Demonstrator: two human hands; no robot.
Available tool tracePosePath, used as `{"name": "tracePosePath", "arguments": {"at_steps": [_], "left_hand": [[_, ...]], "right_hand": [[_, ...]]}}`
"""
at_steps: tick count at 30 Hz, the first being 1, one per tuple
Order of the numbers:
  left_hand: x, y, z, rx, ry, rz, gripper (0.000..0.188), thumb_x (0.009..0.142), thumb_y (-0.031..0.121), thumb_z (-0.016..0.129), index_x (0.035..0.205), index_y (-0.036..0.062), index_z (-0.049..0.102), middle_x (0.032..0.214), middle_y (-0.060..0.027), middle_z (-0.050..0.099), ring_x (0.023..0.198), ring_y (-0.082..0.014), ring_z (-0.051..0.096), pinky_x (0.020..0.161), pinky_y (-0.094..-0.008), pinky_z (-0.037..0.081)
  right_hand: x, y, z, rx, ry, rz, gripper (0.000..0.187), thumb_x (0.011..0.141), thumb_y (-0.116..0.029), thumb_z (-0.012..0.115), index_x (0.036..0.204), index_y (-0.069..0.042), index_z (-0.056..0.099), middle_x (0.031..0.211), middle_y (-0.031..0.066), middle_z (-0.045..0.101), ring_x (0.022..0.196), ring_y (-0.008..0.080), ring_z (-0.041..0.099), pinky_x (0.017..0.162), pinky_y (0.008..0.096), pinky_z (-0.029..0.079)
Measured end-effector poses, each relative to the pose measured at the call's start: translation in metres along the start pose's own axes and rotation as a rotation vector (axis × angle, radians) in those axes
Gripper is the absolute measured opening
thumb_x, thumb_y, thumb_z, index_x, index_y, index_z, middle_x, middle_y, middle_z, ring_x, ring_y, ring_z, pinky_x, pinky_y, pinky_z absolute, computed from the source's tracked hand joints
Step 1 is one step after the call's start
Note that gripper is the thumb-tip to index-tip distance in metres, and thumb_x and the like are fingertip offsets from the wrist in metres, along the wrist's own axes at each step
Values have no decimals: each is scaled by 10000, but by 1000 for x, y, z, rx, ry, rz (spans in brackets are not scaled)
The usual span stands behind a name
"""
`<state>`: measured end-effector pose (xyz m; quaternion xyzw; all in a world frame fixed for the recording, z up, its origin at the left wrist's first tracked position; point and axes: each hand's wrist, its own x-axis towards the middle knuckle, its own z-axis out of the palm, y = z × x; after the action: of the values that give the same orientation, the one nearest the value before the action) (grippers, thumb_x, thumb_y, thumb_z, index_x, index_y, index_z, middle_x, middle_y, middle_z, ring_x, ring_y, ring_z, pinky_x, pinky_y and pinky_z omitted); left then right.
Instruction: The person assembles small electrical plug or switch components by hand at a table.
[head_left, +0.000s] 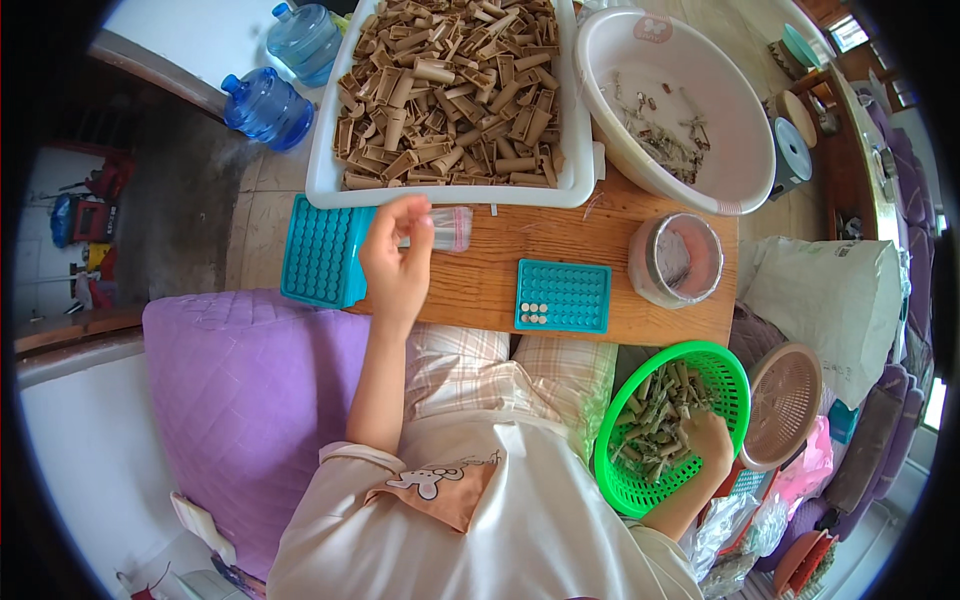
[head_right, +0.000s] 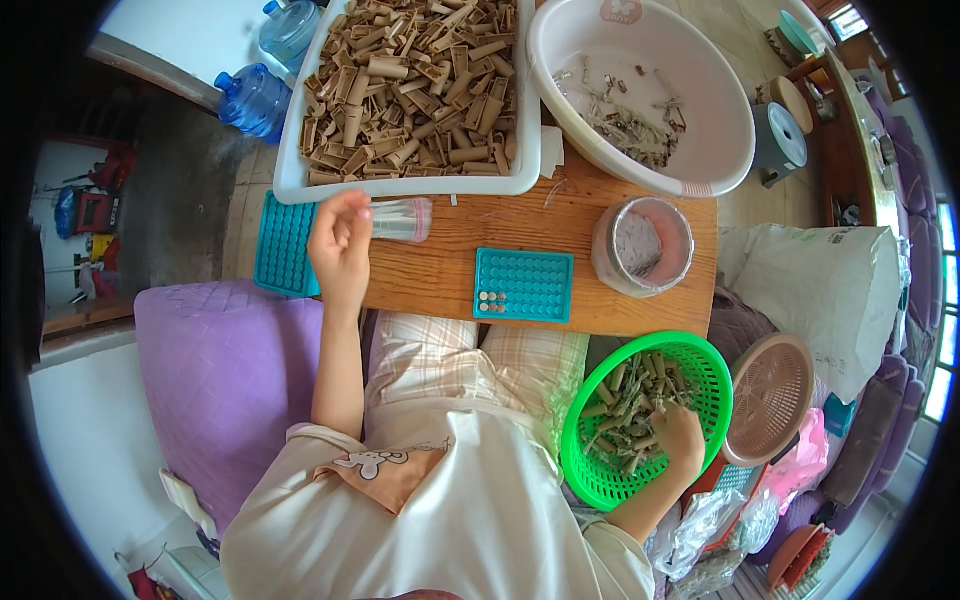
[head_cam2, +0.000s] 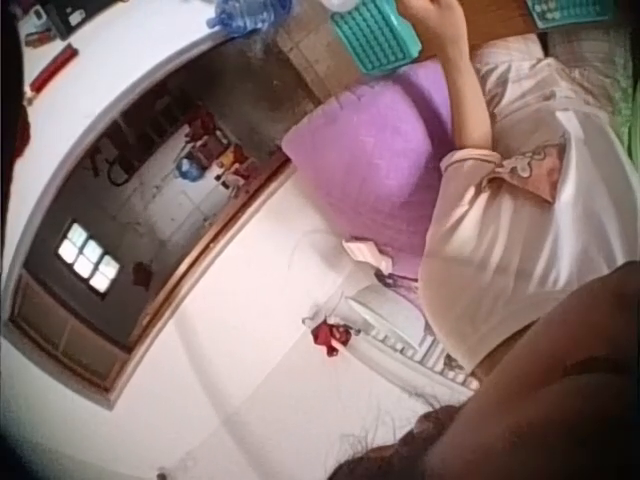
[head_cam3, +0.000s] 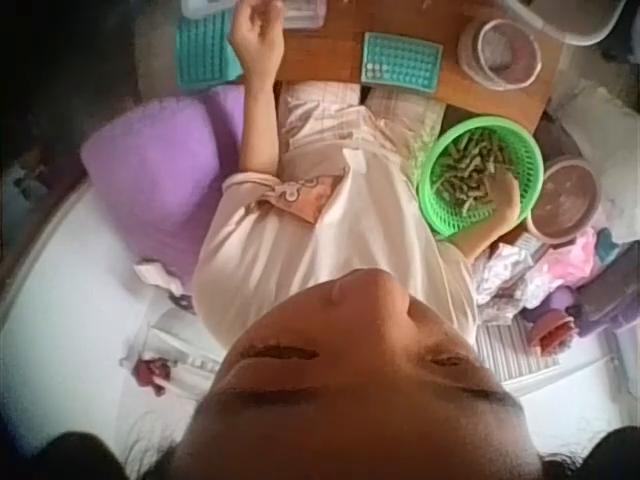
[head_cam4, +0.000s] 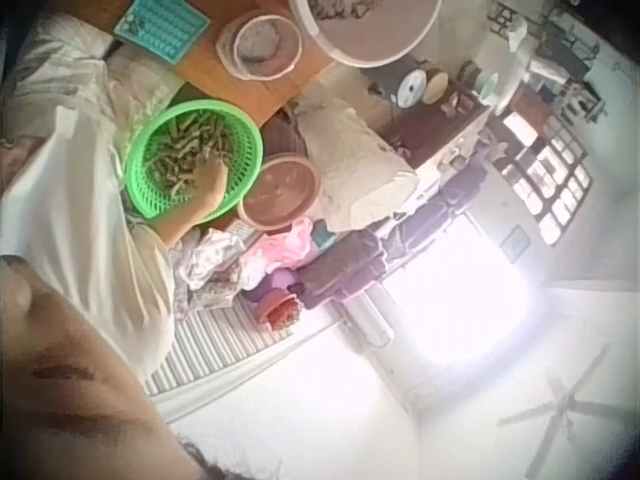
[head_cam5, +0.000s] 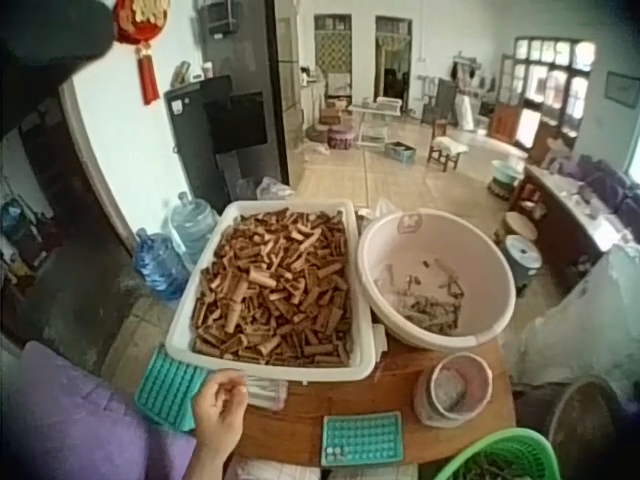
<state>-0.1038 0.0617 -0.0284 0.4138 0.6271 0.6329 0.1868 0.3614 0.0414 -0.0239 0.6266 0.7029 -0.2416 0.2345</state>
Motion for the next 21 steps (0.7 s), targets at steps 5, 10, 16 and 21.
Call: {"name": "tracePosePath", "arguments": {"at_steps": [5, 10, 16, 21], "left_hand": [[58, 10, 11, 398, -113, 53, 183, 790, 67, 546, 970, 46, 570, 867, -81, 614, 718, -173, 578, 635, -275, 459], [111, -20, 30, 1086, -173, 132, 120, 771, 123, 552, 869, 58, 578, 824, -117, 620, 770, -262, 610, 628, -356, 484], [132, -30, 52, 1346, -355, 63, 107, 753, 133, 563, 794, 34, 553, 762, -147, 614, 724, -295, 619, 603, -393, 499], [128, -26, 54, 1335, -320, 36, 87, 745, 59, 536, 822, 29, 565, 872, -132, 593, 763, -312, 611, 622, -383, 502]], "right_hand": [[33, -50, -86, 235, 300, -260, 186, 751, -110, 545, 897, 5, 568, 758, 214, 571, 717, 385, 554, 633, 445, 425], [106, -111, -191, 329, 567, -552, 221, 805, -77, 504, 993, 33, 541, 790, 129, 609, 711, 209, 590, 694, 307, 450], [267, -124, -244, 345, 434, -506, 243, 791, -176, 544, 971, -15, 573, 833, 117, 619, 739, 204, 579, 698, 283, 445], [313, -141, -238, 67, 403, -342, 280, 762, -215, 572, 978, -38, 581, 923, 145, 612, 876, 268, 582, 783, 344, 444]]}}
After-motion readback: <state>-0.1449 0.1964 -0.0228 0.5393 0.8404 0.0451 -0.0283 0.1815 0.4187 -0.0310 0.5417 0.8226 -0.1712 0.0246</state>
